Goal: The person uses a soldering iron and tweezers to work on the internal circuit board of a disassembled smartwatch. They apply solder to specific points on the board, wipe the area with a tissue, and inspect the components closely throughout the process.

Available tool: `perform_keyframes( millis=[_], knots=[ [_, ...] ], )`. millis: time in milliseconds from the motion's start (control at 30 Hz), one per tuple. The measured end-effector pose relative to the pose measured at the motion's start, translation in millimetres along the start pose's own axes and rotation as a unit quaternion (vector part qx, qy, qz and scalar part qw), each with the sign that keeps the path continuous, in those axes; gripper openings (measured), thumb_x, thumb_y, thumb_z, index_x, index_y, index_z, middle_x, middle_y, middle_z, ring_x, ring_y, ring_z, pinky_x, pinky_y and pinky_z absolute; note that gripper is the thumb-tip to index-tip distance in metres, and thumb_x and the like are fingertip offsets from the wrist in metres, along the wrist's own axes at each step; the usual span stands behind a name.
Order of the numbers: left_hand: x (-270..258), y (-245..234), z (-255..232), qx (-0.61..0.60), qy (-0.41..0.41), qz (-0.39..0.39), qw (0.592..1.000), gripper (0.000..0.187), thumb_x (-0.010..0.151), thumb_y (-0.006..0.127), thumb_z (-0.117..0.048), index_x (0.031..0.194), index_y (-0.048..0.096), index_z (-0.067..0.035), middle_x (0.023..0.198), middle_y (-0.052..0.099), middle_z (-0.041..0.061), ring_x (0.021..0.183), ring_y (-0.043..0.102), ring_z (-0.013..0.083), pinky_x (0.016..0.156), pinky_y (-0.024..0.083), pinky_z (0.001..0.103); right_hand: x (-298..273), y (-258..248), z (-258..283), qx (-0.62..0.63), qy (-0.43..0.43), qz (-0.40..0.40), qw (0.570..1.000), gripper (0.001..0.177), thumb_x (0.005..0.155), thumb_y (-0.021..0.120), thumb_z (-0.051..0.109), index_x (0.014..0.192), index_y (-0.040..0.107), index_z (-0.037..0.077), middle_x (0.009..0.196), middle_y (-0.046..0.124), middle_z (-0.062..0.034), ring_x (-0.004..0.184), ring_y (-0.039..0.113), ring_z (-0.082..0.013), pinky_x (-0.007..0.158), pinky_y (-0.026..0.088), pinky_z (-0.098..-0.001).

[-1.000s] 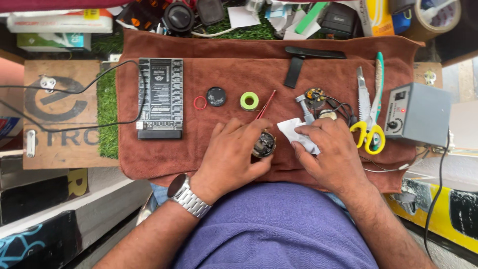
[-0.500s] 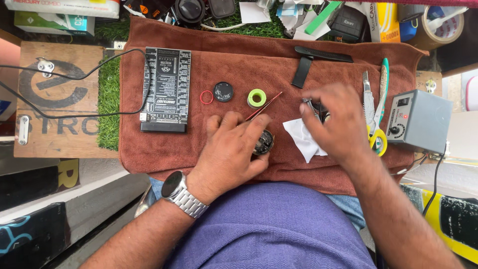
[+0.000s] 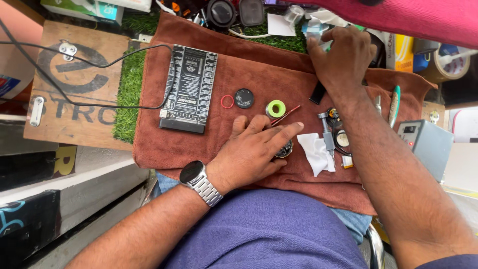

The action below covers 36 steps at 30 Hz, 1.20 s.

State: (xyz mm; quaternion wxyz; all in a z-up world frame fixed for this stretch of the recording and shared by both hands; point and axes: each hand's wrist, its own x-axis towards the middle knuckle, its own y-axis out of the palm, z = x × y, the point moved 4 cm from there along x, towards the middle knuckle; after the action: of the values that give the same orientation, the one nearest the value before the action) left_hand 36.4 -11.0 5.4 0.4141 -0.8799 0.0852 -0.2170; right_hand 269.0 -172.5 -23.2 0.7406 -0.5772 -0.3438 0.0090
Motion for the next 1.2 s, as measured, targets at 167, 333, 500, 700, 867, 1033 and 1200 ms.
perform_keyframes(
  millis=[167,333,500,700,867,1033,1200],
  knots=[
    [-1,-1,2,-0.010,0.002,-0.009,1.000,0.081,0.078,0.080,-0.037,0.150,0.047,-0.020,0.138,0.063,-0.001,0.121,0.051,0.0225,0.097,0.034,0.048,9,11,-9,0.038,0.023,-0.020,0.999,0.011,0.086,0.080,0.022,0.085,0.078,0.011,0.084,0.071,-0.0067,0.080,0.065,-0.0285,0.073,0.047,-0.0504],
    [0,-4,5,-0.019,0.005,-0.021,1.000,0.075,0.078,0.080,-0.039,0.145,0.052,-0.020,0.137,0.061,0.000,0.123,0.051,0.0232,0.096,0.034,0.048,8,-3,-24,0.206,0.063,-0.020,0.976,0.010,0.087,0.072,0.007,0.080,0.068,0.002,0.071,0.067,-0.0072,0.061,0.062,-0.0161,0.060,0.051,-0.0353],
    [1,-9,6,-0.031,0.014,-0.061,0.998,0.062,0.082,0.078,-0.040,0.138,0.059,-0.020,0.134,0.062,-0.001,0.123,0.051,0.0230,0.098,0.034,0.047,-6,-22,-33,0.425,0.198,0.038,0.883,0.012,0.090,0.063,-0.003,0.080,0.061,0.003,0.074,0.066,-0.0040,0.062,0.057,-0.0095,0.056,0.044,-0.0254],
    [2,-17,9,-0.038,-0.030,-0.115,0.992,0.049,0.092,0.076,-0.043,0.133,0.062,-0.020,0.130,0.065,-0.001,0.116,0.054,0.0201,0.097,0.033,0.045,-58,-54,-4,0.526,0.237,0.092,0.811,0.013,0.098,0.063,-0.006,0.104,0.055,0.003,0.085,0.057,0.0009,0.072,0.052,-0.0053,0.063,0.042,-0.0205],
    [0,-24,-2,-0.092,-0.058,-0.126,0.986,0.058,0.090,0.076,-0.045,0.136,0.061,-0.013,0.132,0.065,0.005,0.114,0.056,0.0222,0.098,0.035,0.042,-98,-102,42,0.508,0.179,0.213,0.815,0.016,0.098,0.062,-0.001,0.107,0.050,0.004,0.084,0.056,0.0012,0.075,0.053,-0.0039,0.062,0.042,-0.0204],
    [-3,-18,-20,-0.211,-0.085,-0.016,0.974,0.063,0.083,0.081,-0.050,0.133,0.065,-0.015,0.126,0.070,0.002,0.115,0.060,0.0205,0.103,0.038,0.038,-120,-142,81,0.549,0.096,0.313,0.769,0.020,0.096,0.065,0.001,0.109,0.050,0.006,0.095,0.057,0.0004,0.089,0.057,-0.0053,0.078,0.050,-0.0220],
    [-1,-32,-31,-0.287,-0.028,-0.041,0.957,0.073,0.082,0.082,-0.044,0.141,0.059,-0.007,0.136,0.062,0.011,0.126,0.054,0.0273,0.109,0.038,0.043,-123,-156,80,0.524,0.075,0.349,0.773,0.024,0.093,0.069,0.003,0.108,0.051,0.007,0.093,0.058,0.0002,0.087,0.058,-0.0061,0.078,0.051,-0.0224]
  ],
)
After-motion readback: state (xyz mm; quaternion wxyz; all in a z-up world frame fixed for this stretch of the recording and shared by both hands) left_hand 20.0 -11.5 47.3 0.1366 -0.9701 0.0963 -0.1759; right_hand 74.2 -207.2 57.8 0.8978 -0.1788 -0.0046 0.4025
